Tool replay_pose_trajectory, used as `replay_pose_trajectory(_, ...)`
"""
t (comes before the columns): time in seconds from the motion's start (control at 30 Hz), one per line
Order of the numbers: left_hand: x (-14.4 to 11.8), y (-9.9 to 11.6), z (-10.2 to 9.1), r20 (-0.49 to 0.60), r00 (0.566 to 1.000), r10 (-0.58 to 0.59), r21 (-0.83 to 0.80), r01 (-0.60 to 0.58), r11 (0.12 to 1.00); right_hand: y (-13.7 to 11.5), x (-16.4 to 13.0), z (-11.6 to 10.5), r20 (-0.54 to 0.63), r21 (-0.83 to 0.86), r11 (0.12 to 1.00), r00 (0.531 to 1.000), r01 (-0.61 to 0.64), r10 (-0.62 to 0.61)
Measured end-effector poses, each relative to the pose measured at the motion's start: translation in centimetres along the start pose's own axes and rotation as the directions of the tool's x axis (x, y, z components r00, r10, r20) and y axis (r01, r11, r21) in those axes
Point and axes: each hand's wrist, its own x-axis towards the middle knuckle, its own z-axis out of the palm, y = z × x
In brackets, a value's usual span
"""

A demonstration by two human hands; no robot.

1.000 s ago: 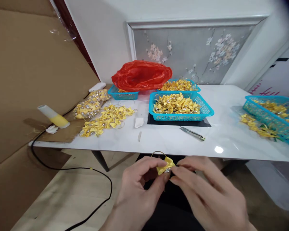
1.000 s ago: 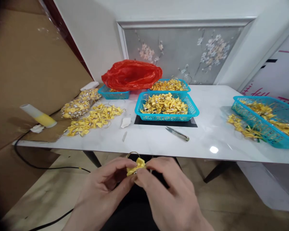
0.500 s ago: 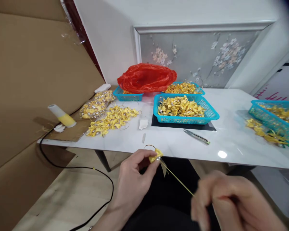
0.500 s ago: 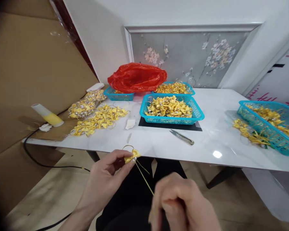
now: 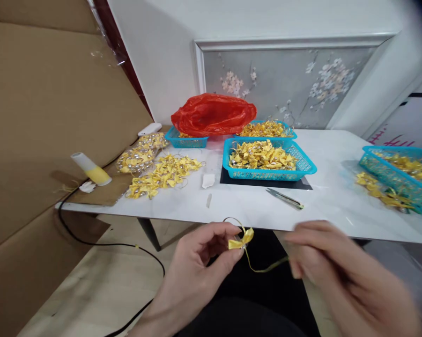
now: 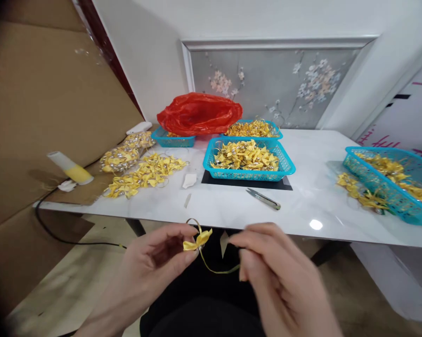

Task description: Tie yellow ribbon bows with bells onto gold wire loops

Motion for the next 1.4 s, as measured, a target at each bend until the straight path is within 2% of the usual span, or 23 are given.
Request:
replay_pose_trajectory(0.13, -0.4, 0.1, 0.3, 0.148, 0.989, -0.012, -0.046, 0.019, 0.999, 0.3, 1.8, 1.7, 0.226, 0.002, 1.0, 0.974, 0.006, -0.006)
replay_pose_trajectory(0.2, -0.4, -0.1, 0.3, 0.17, 0.986, -0.005, -0.093, 0.021, 0.995, 0.5, 2.2, 2.2, 0.295, 0.018, 0.999, 0.955, -0.037, 0.03)
replay_pose_trajectory(0.27, -0.4, -0.3, 0.3, 0.126, 0.991, 0.041, -0.133, -0.024, 0.991, 0.5, 2.4, 2.3, 0.296, 0.038, 0.993, 0.951, -0.109, 0.093)
replay_pose_trajectory(0.33, -0.5, -0.2, 0.2, -0.003, 0.993, 0.12, -0.121, -0.119, 0.985, 0.4, 2.4, 2.2, 0.24, 0.066, 0.984, 0.959, -0.168, 0.148)
replay_pose_trajectory(0.4, -0.8, 0.1, 0.2, -0.117, 0.973, 0.197, -0.049, -0.204, 0.978, 0.2, 2.2, 2.1, 0.181, 0.084, 0.979, 0.969, -0.186, 0.169)
replay_pose_trajectory(0.47, -1.0, 0.4, 0.4, -0.131, 0.964, 0.23, 0.021, -0.229, 0.973, 0.0, 2.1, 2.2, 0.139, 0.101, 0.978, 0.976, -0.183, 0.168)
replay_pose_trajectory(0.57, -1.0, 0.7, 1.1, -0.05, 0.983, 0.178, 0.023, -0.177, 0.984, -0.2, 1.7, 2.5, 0.092, 0.13, 0.973, 0.98, -0.19, 0.179)
replay_pose_trajectory(0.7, -0.8, 0.0, 2.3, 0.017, 0.997, 0.071, -0.138, -0.068, 0.988, -0.1, 1.2, 3.1, 0.092, 0.193, 0.962, 0.98, -0.191, 0.176)
replay_pose_trajectory(0.87, -0.8, -1.6, 2.8, 0.198, 0.978, -0.059, -0.396, 0.135, 0.908, 0.3, 0.8, 3.9, 0.152, 0.436, 0.841, 0.947, -0.321, 0.282)
replay_pose_trajectory(0.93, -0.8, -1.8, 2.5, 0.198, 0.979, -0.056, -0.436, 0.139, 0.889, 0.3, 0.8, 4.0, 0.15, 0.437, 0.833, 0.94, -0.34, 0.305)
replay_pose_trajectory(1.1, -0.7, -1.0, 1.4, 0.219, 0.975, 0.042, -0.456, 0.064, 0.888, -0.1, 1.3, 3.6, 0.135, 0.288, 0.911, 0.954, -0.295, 0.267)
replay_pose_trajectory(1.27, -0.2, -0.7, 1.4, 0.16, 0.983, -0.087, -0.326, 0.136, 0.936, -0.4, 1.7, 3.2, 0.129, 0.251, 0.943, 0.973, -0.217, 0.189)
replay_pose_trajectory(1.4, 0.2, -0.8, 1.6, 0.188, 0.974, -0.126, -0.341, 0.184, 0.922, -0.5, 2.0, 3.1, 0.144, 0.223, 0.951, 0.972, -0.216, 0.187)
